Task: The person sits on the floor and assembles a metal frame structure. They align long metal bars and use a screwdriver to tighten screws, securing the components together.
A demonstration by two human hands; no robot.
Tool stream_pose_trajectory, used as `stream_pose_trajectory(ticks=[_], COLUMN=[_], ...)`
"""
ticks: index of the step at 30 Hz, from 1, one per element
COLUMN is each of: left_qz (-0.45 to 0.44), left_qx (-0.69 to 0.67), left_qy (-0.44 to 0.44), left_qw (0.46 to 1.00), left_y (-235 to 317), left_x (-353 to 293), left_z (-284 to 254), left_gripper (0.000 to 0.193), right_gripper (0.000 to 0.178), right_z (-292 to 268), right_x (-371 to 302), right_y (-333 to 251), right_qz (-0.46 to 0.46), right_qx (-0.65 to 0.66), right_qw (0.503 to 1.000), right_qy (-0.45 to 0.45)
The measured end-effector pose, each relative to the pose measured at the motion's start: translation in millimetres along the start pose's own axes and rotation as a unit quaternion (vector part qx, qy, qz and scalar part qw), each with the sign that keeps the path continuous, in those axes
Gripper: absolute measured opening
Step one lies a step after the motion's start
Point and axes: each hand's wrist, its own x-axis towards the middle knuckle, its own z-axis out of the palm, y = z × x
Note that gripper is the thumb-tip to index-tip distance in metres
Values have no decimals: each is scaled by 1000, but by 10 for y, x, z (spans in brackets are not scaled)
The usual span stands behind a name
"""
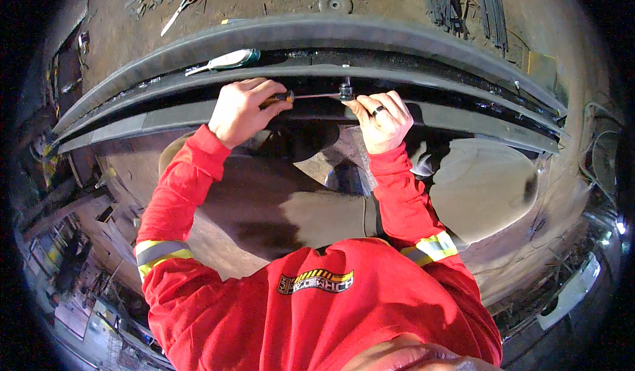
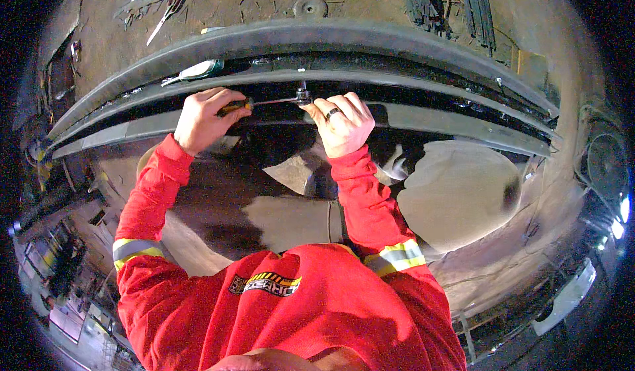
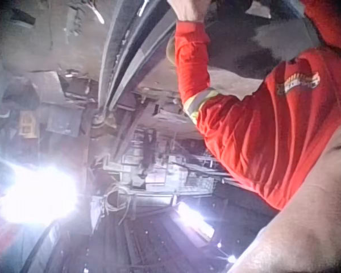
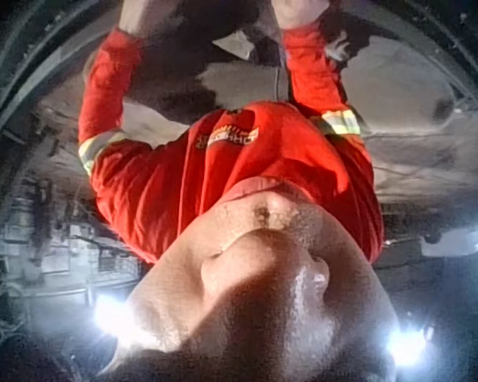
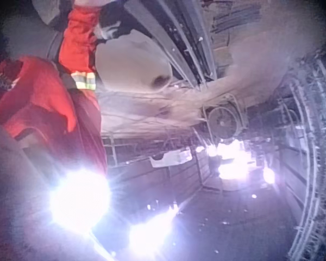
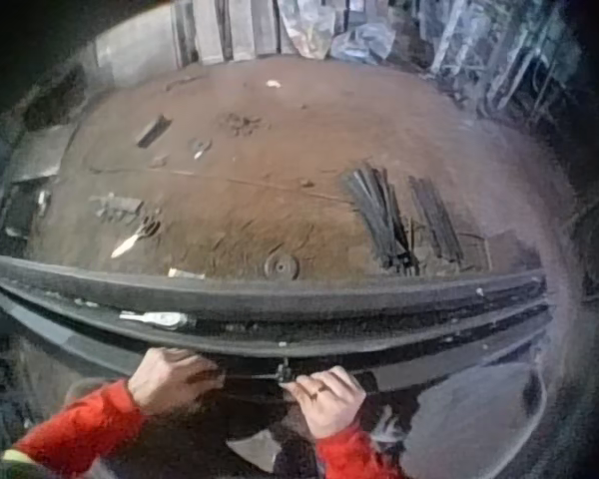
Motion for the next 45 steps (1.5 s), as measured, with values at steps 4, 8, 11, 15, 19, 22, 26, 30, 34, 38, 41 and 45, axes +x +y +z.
stream_pose_trajectory(ticks=[4, 8, 11, 15, 19, 22, 26, 30, 34, 38, 41, 45], left_qz=[-101, -131, -117, -138, -228, -207, -179, -91, 131, 296, 342, 364], left_qx=[-102, -85, -89, -153, -286, -366, -336, -364, -279, -227, -169, -219], left_qy=[17, 102, 138, 194, 266, 314, 335, 321, 254, 190, 127, 37], left_qw=[989, 983, 980, 959, 892, 851, 862, 869, 917, 908, 916, 905], left_y=[143, 309, 353, 314, 234, 262, 360, 633, 1120, 1551, 1631, 1567], left_x=[29, 88, 134, 118, 109, 142, 223, 340, 786, 1364, 1595, 1701], left_z=[-149, -226, -237, -173, -49, 9, -34, -121, -70, 477, 992, 1290], left_gripper=[32, 37, 35, 22, 7, 9, 14, 14, 7, 12, 18, 19], right_gripper=[20, 18, 15, 24, 24, 24, 25, 25, 16, 12, 22, 32], right_z=[36, 2, 27, 8, -42, -15, 20, -57, -33, 248, 583, 266], right_x=[-37, -34, -59, -63, 1, 30, -36, 1, 16, -469, -901, -582], right_y=[41, 23, 54, 66, 10, -23, 6, -35, -29, 242, 496, 293], right_qz=[-2, 16, 18, 19, 23, 27, 33, 30, 18, 54, 83, 82], right_qx=[10, 13, 8, 20, 20, 28, 20, -26, 38, 13, -3, 68], right_qw=[1000, 1000, 1000, 1000, 1000, 999, 998, 999, 998, 998, 992, 989], right_qy=[5, -1, 12, 7, 3, 29, 42, 1, 39, -13, -99, -105])
